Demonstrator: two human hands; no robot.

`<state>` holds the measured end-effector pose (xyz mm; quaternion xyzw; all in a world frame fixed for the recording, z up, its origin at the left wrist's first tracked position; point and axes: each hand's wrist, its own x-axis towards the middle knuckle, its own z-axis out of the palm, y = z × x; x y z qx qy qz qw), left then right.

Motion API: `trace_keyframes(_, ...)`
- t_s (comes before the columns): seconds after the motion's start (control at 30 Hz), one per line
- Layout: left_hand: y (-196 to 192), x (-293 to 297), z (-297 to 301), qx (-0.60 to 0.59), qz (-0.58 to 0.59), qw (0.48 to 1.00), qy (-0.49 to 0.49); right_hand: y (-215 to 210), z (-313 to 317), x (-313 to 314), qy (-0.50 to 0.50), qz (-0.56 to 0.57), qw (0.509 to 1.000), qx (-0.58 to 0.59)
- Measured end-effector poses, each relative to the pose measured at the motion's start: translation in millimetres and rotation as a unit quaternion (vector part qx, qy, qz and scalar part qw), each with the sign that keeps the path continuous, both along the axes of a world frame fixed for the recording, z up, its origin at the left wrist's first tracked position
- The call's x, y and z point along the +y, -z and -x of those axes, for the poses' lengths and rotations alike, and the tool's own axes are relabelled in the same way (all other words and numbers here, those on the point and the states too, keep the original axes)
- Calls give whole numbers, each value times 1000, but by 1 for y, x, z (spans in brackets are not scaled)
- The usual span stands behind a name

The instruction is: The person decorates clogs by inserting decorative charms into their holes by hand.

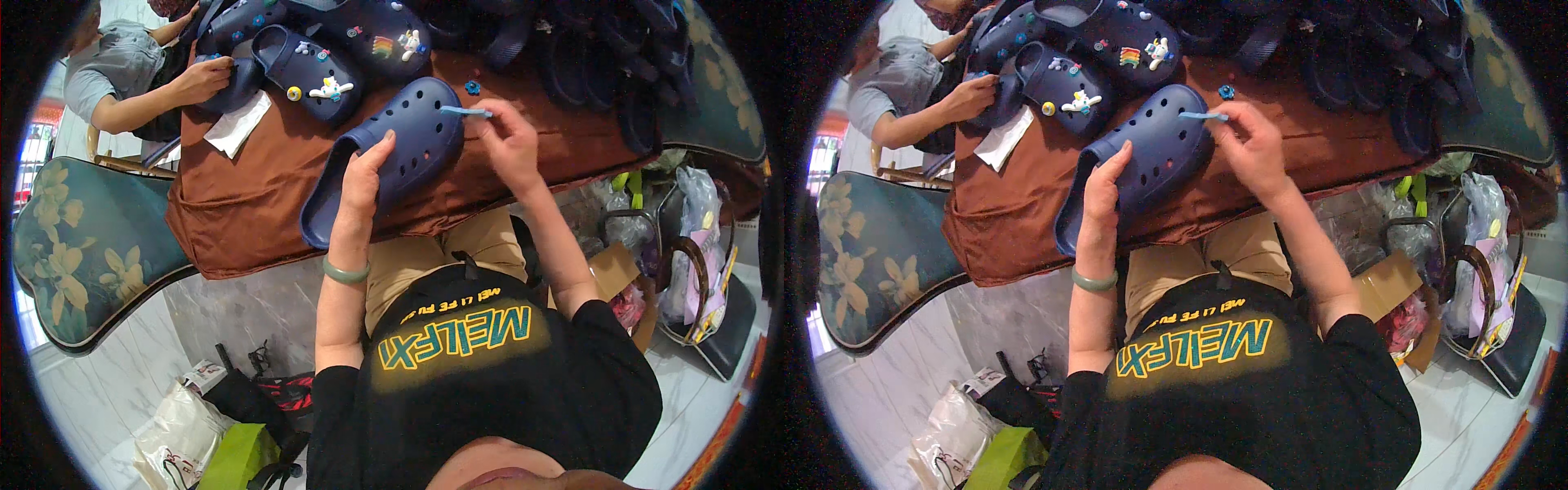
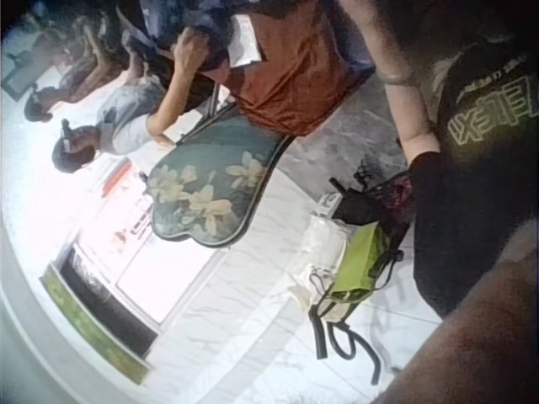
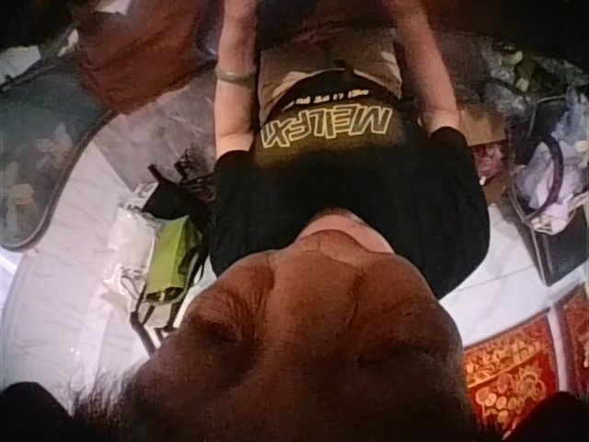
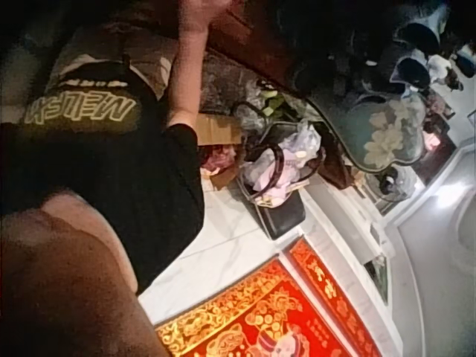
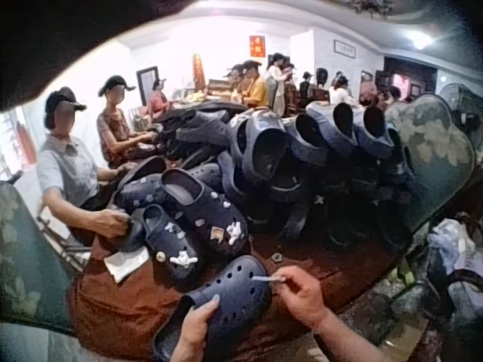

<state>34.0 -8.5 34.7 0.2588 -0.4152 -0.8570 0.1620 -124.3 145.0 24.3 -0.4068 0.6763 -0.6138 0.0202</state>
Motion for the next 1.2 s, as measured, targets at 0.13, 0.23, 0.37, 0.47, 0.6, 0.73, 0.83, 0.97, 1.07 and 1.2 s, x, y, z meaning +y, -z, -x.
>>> trace_keyframes(0.13, 1, -1, 0, 19, -15, 999, 24, 12, -32, -2, -79, 49, 984, -150)
trace_keyframes(0.23, 2, 0, 1, 6, 4, 1000, 6, 16, -33, -1, -81, 67, 991, -85)
trace_keyframes(0.37, 7, 0, 0, 35, 7, 999, 5, 6, -10, -13, 69, 52, 988, 125)
trace_keyframes(0.47, 8, 1, 1, 37, 16, 999, 7, 14, 15, -30, 0, 103, 991, 89)
trace_keyframes(0.6, 11, 0, 3, 53, 31, 998, 10, 13, 32, -31, -44, -3, 946, 320)
trace_keyframes(0.73, 10, -1, 2, 62, 36, 997, 19, 4, 34, -28, -54, -55, 912, 403)
trace_keyframes(0.83, 9, -2, 0, 61, 34, 997, 28, -10, 24, -23, -52, -87, 898, 428)
trace_keyframes(0.97, 5, 1, 1, 48, 33, 998, 22, -9, 25, -24, -30, -104, 885, 453)
trace_keyframes(1.07, 7, 0, 2, 45, 37, 998, 23, -4, 27, -30, -42, -102, 902, 418)
trace_keyframes(1.2, 8, 3, 1, 47, 54, 997, 4, -8, 25, -32, -29, -121, 915, 383)
